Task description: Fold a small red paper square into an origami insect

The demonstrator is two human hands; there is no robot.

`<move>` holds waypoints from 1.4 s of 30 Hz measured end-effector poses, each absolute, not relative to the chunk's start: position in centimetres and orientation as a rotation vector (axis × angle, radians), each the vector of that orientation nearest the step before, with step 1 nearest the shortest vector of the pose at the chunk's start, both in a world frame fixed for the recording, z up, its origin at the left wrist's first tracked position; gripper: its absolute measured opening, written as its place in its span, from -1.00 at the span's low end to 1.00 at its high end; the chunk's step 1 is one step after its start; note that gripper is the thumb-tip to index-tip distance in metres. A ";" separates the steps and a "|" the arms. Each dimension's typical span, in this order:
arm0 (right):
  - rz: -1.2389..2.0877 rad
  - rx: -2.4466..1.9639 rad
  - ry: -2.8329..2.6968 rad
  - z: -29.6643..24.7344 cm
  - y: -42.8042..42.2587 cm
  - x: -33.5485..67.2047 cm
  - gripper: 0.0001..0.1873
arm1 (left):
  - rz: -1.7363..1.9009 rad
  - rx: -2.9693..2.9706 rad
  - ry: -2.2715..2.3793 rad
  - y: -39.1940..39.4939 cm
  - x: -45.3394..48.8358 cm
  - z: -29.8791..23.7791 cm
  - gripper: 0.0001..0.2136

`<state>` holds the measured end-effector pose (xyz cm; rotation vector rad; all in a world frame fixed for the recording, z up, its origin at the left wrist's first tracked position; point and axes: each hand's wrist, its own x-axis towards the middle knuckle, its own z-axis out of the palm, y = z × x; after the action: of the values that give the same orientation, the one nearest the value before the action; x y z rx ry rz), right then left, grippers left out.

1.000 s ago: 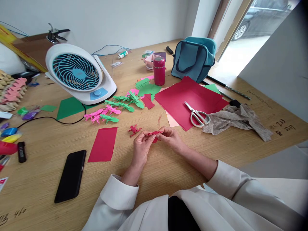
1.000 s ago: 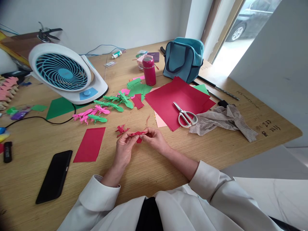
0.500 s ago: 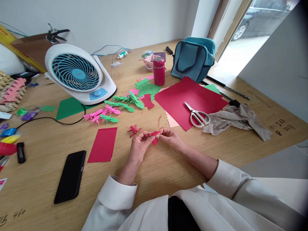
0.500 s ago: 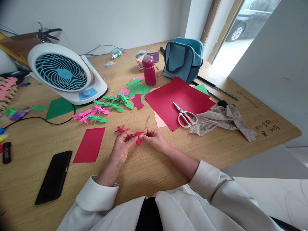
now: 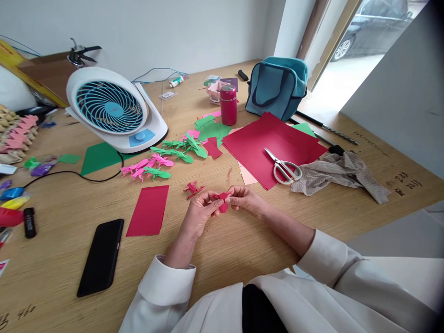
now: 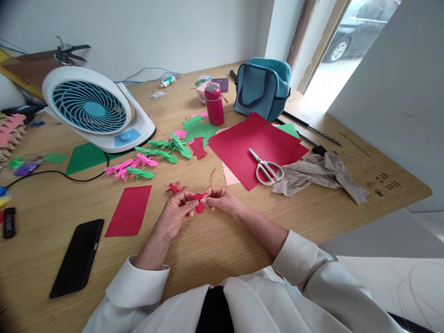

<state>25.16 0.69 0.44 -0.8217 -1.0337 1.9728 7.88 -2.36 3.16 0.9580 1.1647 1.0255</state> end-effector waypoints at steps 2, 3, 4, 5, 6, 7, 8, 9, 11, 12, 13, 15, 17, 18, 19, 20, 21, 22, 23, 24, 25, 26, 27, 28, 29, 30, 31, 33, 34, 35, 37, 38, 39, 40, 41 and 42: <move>2.015 -0.816 -1.019 0.3 0.7 25.3 -0.62 | 1.023 0.937 1.170 -2.4 8.0 3.2 -0.68; 2.029 -0.809 -1.009 0.3 0.7 25.3 -0.62 | 1.030 0.928 1.172 -2.5 8.1 3.3 -0.67; 2.038 -0.800 -0.998 0.2 0.7 25.3 -0.62 | 1.045 0.920 1.174 -2.5 8.3 3.3 -0.67; 2.040 -0.793 -0.989 0.2 0.7 25.3 -0.62 | 1.064 0.914 1.174 -2.5 8.4 3.2 -0.66; 2.038 -0.787 -0.983 0.1 0.7 25.3 -0.63 | 1.081 0.909 1.174 -2.5 8.5 3.2 -0.66; 2.036 -0.782 -0.980 0.1 0.7 25.3 -0.63 | 1.093 0.907 1.173 -2.5 8.6 3.2 -0.66; 2.035 -0.778 -0.979 0.1 0.7 25.3 -0.64 | 1.099 0.904 1.172 -2.5 8.7 3.2 -0.65; 2.037 -0.773 -0.978 0.1 0.7 25.3 -0.65 | 1.099 0.899 1.172 -2.5 8.7 3.1 -0.65; 2.049 -0.766 -0.975 0.1 0.7 25.3 -0.65 | 1.084 0.886 1.169 -2.6 8.7 3.2 -0.64; 2.055 -0.766 -0.971 0.2 0.7 25.3 -0.65 | 1.077 0.880 1.167 -2.6 8.6 3.2 -0.63; 2.060 -0.769 -0.965 0.2 0.7 25.3 -0.65 | 1.070 0.874 1.165 -2.6 8.6 3.2 -0.63; 2.059 -0.779 -0.947 0.2 0.6 25.2 -0.64 | 1.063 0.870 1.165 -2.6 8.6 3.2 -0.64; 2.047 -0.784 -0.931 0.2 0.6 25.1 -0.64 | 1.072 0.865 1.176 -2.6 8.6 3.1 -0.65; 2.039 -0.786 -0.927 0.2 0.6 25.1 -0.64 | 1.079 0.862 1.182 -2.6 8.6 3.0 -0.65; 2.032 -0.788 -0.926 0.2 0.5 25.0 -0.64 | 1.086 0.860 1.188 -2.5 8.7 2.9 -0.66; 2.026 -0.790 -0.927 0.2 0.5 25.0 -0.64 | 1.089 0.857 1.191 -2.5 8.7 2.8 -0.66; 2.024 -0.792 -0.928 0.2 0.5 24.9 -0.64 | 1.089 0.855 1.192 -2.5 8.7 2.8 -0.65; 2.023 -0.794 -0.928 0.2 0.5 24.9 -0.64 | 1.087 0.854 1.190 -2.5 8.7 2.7 -0.65; 2.021 -0.794 -0.930 0.2 0.5 24.9 -0.64 | 1.085 0.853 1.187 -2.4 8.7 2.7 -0.64; 2.016 -0.793 -0.935 0.2 0.5 24.9 -0.64 | 1.086 0.852 1.185 -2.4 8.7 2.6 -0.64; 2.006 -0.793 -0.944 0.2 0.5 24.9 -0.64 | 1.090 0.855 1.182 -2.4 8.7 2.6 -0.63; 1.992 -0.792 -0.956 0.2 0.5 24.9 -0.64 | 1.098 0.862 1.181 -2.5 8.7 2.5 -0.63; 1.977 -0.793 -0.969 0.2 0.5 24.8 -0.64 | 1.108 0.874 1.181 -2.5 8.6 2.4 -0.63; 1.961 -0.795 -0.980 0.2 0.5 24.8 -0.64 | 1.120 0.890 1.182 -2.5 8.6 2.3 -0.63; 1.947 -0.798 -0.988 0.2 0.5 24.8 -0.63 | 1.130 0.909 1.182 -2.5 8.6 2.3 -0.63; 1.934 -0.801 -0.993 0.2 0.5 24.8 -0.63 | 1.138 0.926 1.182 -2.5 8.6 2.2 -0.64; 1.922 -0.805 -0.996 0.2 0.5 24.8 -0.63 | 1.142 0.940 1.180 -2.5 8.6 2.1 -0.64; 1.899 -0.815 -0.998 0.3 0.5 24.8 -0.62 | 1.140 0.949 1.176 -2.5 8.6 2.0 -0.64; 1.888 -0.821 -0.998 0.3 0.5 24.8 -0.61 | 1.139 0.946 1.176 -2.5 8.6 1.9 -0.64; 1.879 -0.825 -0.998 0.4 0.6 24.8 -0.61 | 1.138 0.939 1.178 -2.5 8.6 1.9 -0.63; 1.866 -0.829 -0.998 0.4 0.6 24.8 -0.61 | 1.133 0.929 1.185 -2.5 8.7 2.0 -0.62; 1.861 -0.830 -0.998 0.5 0.6 24.8 -0.61 | 1.130 0.926 1.188 -2.4 8.7 2.0 -0.62; 1.858 -0.832 -0.999 0.5 0.6 24.8 -0.61 | 1.126 0.926 1.191 -2.4 8.7 2.1 -0.62; 1.856 -0.834 -1.000 0.5 0.6 24.8 -0.61 | 1.121 0.929 1.193 -2.4 8.7 2.1 -0.63; 1.858 -0.834 -1.004 0.5 0.6 24.8 -0.61 | 1.117 0.934 1.194 -2.4 8.7 2.2 -0.63; 1.862 -0.834 -1.006 0.4 0.6 24.8 -0.61 | 1.120 0.939 1.194 -2.4 8.7 2.2 -0.64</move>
<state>24.77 0.59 0.43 -0.8339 -1.0059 1.8621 8.74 -2.43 2.18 0.9395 1.1938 1.1196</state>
